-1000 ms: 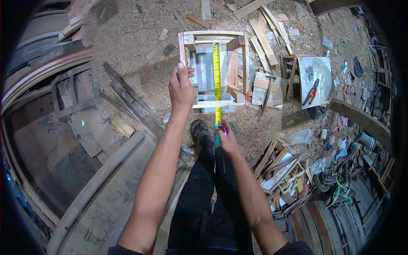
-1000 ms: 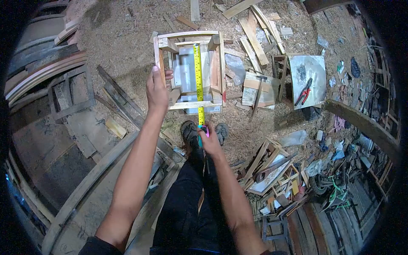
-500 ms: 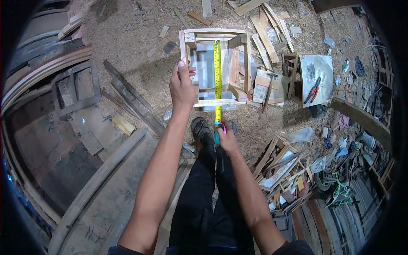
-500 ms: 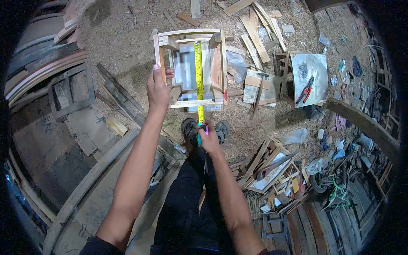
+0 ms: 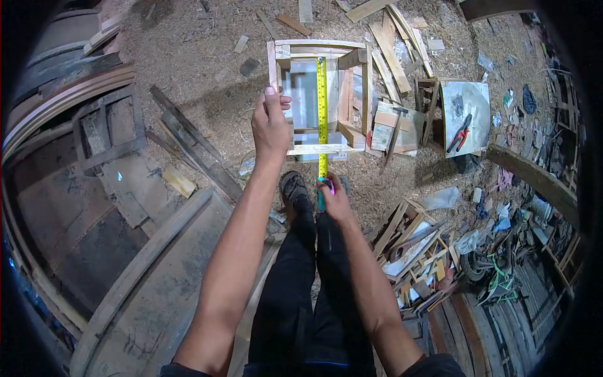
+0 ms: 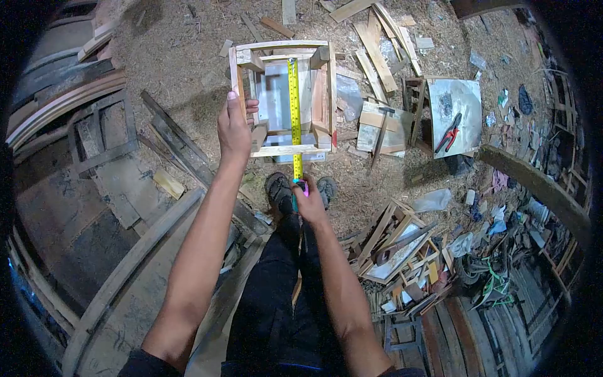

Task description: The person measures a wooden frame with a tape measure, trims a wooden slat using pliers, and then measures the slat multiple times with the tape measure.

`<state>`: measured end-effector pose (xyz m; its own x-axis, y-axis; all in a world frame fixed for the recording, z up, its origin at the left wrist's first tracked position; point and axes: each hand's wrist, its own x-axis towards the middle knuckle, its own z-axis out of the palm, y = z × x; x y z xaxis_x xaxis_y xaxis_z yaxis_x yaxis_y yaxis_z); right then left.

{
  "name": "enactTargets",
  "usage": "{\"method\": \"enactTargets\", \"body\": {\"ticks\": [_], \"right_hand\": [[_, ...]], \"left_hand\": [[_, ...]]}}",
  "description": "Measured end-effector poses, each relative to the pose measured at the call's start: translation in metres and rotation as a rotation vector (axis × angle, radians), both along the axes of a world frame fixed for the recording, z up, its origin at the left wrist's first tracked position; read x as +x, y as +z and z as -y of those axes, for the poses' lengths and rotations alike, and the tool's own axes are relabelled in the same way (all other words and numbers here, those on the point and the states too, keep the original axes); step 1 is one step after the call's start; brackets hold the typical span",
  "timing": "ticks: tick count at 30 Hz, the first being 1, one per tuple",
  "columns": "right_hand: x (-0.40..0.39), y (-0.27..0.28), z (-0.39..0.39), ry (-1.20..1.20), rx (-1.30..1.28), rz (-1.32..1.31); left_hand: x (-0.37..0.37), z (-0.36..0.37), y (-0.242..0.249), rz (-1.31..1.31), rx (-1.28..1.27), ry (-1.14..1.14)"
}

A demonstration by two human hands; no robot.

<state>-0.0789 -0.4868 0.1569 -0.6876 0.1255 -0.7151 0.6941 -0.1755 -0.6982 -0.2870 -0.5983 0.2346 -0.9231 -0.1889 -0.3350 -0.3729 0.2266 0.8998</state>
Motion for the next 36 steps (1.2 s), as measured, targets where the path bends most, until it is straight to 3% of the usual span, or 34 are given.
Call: {"method": "enactTargets", "body": {"ticks": [5, 11, 17, 23, 26, 36], "right_hand": [[-0.009, 0.018, -0.001, 0.026, -0.074, 0.156], [0.01, -0.014, 0.008, 0.067, 0.103, -0.014], [-0.006, 0.014, 0.005, 0.019, 0.009, 0.139], [-0.006, 0.013, 0.001, 0.052, 0.032, 0.044], [-0.006, 0.012, -0.001, 0.025, -0.084, 0.171], [0.002, -0.003, -0.003, 0.005, -0.093, 0.094]], "left_hand": [[0.0, -0.001, 0.0, 0.014, 0.014, 0.005], [0.0, -0.001, 0.0, 0.012, 0.017, 0.006], [0.001, 0.001, -0.002, 0.013, 0.024, -0.002], [0.0, 0.0, -0.001, 0.021, 0.029, 0.005], [0.0, 0.001, 0.0, 0.025, 0.023, 0.003], [0.0, 0.002, -0.001, 0.026, 0.005, -0.044]]}}
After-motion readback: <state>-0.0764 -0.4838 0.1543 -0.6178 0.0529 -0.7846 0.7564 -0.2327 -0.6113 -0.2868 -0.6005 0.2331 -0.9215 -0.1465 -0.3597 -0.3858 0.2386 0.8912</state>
